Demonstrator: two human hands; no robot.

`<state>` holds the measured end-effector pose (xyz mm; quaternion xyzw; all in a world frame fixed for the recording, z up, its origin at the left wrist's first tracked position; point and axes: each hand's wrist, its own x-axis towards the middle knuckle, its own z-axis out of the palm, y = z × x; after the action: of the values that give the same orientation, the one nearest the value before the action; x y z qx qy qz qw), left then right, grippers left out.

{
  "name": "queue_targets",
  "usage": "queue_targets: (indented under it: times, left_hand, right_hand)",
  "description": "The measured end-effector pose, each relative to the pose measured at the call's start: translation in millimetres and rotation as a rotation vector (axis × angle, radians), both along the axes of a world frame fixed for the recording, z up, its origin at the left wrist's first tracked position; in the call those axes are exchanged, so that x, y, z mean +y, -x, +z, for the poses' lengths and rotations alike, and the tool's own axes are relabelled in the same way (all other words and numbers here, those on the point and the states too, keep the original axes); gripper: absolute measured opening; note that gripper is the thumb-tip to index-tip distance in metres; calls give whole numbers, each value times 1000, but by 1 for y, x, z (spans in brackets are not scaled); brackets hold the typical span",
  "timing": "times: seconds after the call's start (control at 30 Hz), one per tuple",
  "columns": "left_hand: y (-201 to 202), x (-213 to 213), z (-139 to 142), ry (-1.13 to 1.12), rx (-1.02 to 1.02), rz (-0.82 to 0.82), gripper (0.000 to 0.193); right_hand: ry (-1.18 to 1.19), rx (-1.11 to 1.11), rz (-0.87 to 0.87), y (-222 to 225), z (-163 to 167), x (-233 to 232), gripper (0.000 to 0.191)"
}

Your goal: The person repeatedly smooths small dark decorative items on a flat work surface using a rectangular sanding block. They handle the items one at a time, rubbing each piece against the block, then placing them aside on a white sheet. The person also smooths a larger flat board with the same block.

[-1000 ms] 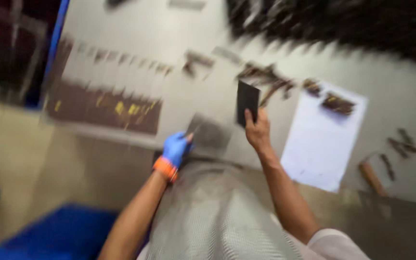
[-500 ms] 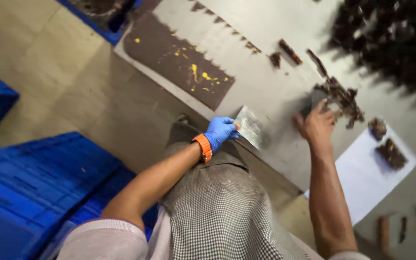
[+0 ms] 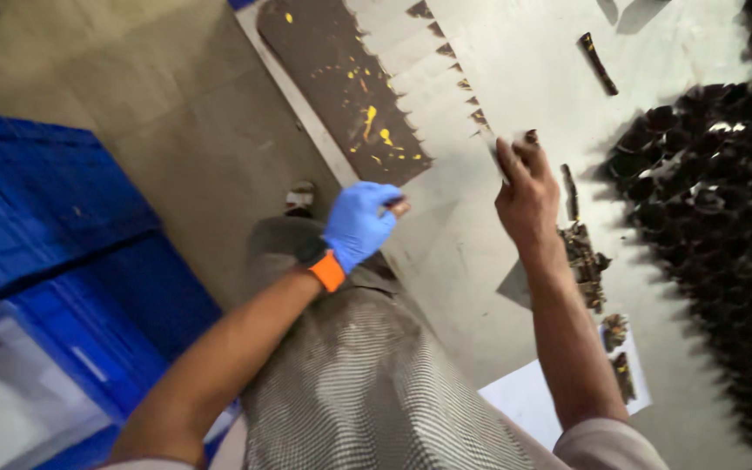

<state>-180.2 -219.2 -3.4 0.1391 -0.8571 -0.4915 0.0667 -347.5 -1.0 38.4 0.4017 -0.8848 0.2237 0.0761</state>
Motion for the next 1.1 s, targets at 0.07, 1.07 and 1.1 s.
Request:
queue_targets:
  times: [0.07, 1.07, 1.1]
  left_hand:
    - [-5, 8, -8, 140, 26, 64, 40]
    - [-41, -21, 12, 158, -142, 264, 32]
    - [-42, -23, 13, 154, -122, 264, 32]
  right_hand:
    - [-140, 47, 96, 24, -4, 9, 46]
    - [-249, 34, -133, 167, -113, -283, 14]
    - [-72, 218, -105, 173, -116, -276, 14]
